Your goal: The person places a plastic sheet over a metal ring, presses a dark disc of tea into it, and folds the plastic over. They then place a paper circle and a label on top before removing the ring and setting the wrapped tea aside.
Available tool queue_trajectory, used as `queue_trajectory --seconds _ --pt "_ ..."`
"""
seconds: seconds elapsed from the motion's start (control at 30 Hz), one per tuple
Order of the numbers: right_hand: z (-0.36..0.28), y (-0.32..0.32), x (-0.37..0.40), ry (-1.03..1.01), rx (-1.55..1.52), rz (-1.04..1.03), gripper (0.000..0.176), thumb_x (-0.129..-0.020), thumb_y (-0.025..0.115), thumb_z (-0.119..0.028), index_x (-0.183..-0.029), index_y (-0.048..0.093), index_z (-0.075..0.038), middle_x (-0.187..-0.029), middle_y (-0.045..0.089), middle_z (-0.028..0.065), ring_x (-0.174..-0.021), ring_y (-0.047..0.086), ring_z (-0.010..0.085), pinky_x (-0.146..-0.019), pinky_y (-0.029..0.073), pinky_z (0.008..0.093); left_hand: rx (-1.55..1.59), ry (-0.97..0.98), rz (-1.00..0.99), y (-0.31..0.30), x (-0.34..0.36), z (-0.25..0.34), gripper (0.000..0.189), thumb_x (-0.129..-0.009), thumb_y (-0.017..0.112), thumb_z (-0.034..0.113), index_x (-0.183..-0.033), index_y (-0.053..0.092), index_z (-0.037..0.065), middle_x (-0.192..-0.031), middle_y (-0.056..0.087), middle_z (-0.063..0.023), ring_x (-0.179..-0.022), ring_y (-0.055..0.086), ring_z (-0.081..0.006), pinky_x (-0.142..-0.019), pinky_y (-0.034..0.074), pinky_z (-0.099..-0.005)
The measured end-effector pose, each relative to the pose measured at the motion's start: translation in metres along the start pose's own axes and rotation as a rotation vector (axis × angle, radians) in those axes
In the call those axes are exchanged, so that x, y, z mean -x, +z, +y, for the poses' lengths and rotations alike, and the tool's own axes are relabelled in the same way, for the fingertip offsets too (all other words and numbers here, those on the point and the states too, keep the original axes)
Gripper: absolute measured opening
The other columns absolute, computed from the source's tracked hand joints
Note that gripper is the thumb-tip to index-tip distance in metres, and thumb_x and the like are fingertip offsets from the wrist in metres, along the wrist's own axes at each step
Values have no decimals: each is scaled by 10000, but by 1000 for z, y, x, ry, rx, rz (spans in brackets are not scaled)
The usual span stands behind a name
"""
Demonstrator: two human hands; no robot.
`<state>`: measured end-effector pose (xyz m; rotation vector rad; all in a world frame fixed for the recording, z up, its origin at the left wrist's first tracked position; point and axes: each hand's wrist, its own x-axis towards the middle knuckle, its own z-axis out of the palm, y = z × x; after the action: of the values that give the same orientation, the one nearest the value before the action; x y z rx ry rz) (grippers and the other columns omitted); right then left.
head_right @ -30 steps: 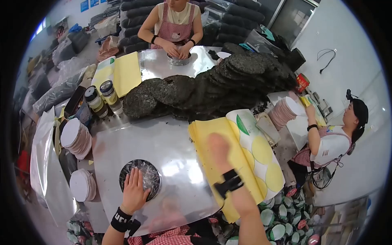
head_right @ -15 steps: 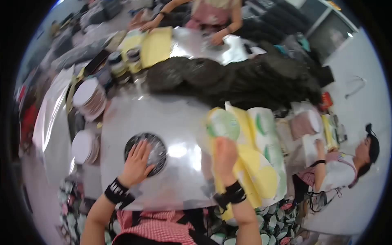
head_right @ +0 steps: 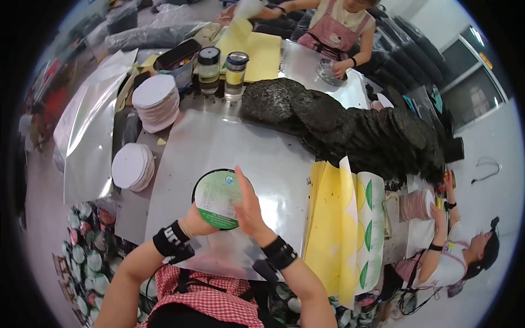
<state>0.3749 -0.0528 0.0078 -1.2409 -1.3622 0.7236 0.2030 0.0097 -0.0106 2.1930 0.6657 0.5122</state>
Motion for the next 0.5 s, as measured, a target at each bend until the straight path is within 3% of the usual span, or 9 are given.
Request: queue_trajectory --seconds 0.03,0.07,0.1,0.13,0.2,0.23,0.33,0.37,0.5 --pt "19 7 -1 20 148 -115 893 -946 408 -654 -1559 231 -28 -1575 286 228 -1434 308 398 -1166 217 534 -7 85 4 -7 1 -8 520 -850 704 301 -1323 589 117 -1326 611 -91 -1289 518 -293 -1121 348 -396" --pt "19 12 0 10 144 -139 893 -946 408 -654 -1559 231 -28 -1575 286 228 -1434 308 398 -1166 217 534 -23 174 15 -16 1 -14 517 -856 700 276 -1322 581 84 -1318 611 -114 -1293 516 -288 -1123 341 -378" --pt "20 16 2 -146 438 -243 871 -946 410 -652 -1558 250 -53 -1583 268 230 -1454 267 404 -1173 175 560 502 75 203 -23 6 -14 507 -885 629 232 -1347 542 43 -1302 593 -176 -1254 539 -292 -1063 396 -395" --pt "21 20 2 -300 725 -337 850 -946 413 -649 -1558 270 -77 -1591 251 231 -1474 226 410 -1180 134 586 498 64 225 -31 17 -24 507 -885 629 232 -1347 542 43 -1302 593 -176 -1254 539 -292 -1063 396 -395" --pt "19 30 2 -255 737 -390 789 -942 456 -617 -1558 300 -148 -1597 234 228 -1480 197 425 -1169 99 633 349 -507 384 -46 48 -46 486 -905 604 182 -1354 509 24 -1146 643 -160 -1057 630 -251 -855 493 -386" --pt "14 32 -1 -217 846 -471 762 -938 481 -595 -1551 318 -172 -1597 235 227 -1480 198 427 -1163 104 644 338 -556 354 -41 51 -45 413 -933 576 179 -1310 532 16 -900 664 -141 -783 656 -256 -656 488 -381" --pt "19 38 -6 -140 923 -541 723 -918 547 -541 -1535 357 -214 -1593 240 229 -1477 191 438 -1145 114 674 173 -548 167 -21 48 -30 392 -949 565 186 -1302 535 18 -730 637 -133 -662 644 -302 -617 489 -398" --pt "21 39 -7 -131 933 -567 730 -914 552 -541 -1534 357 -210 -1590 242 232 -1477 188 440 -1142 120 678 175 -525 254 -15 45 -32 432 -942 574 189 -1334 514 16 -650 598 -149 -605 617 -354 -572 484 -422" --pt "23 37 -12 -33 959 -679 732 -908 559 -520 -1537 351 -209 -1582 242 252 -1475 182 448 -1134 129 687 -111 -333 321 -16 34 -17 540 -896 602 117 -1412 463 38 -606 585 -119 -501 585 -256 -512 463 -364"
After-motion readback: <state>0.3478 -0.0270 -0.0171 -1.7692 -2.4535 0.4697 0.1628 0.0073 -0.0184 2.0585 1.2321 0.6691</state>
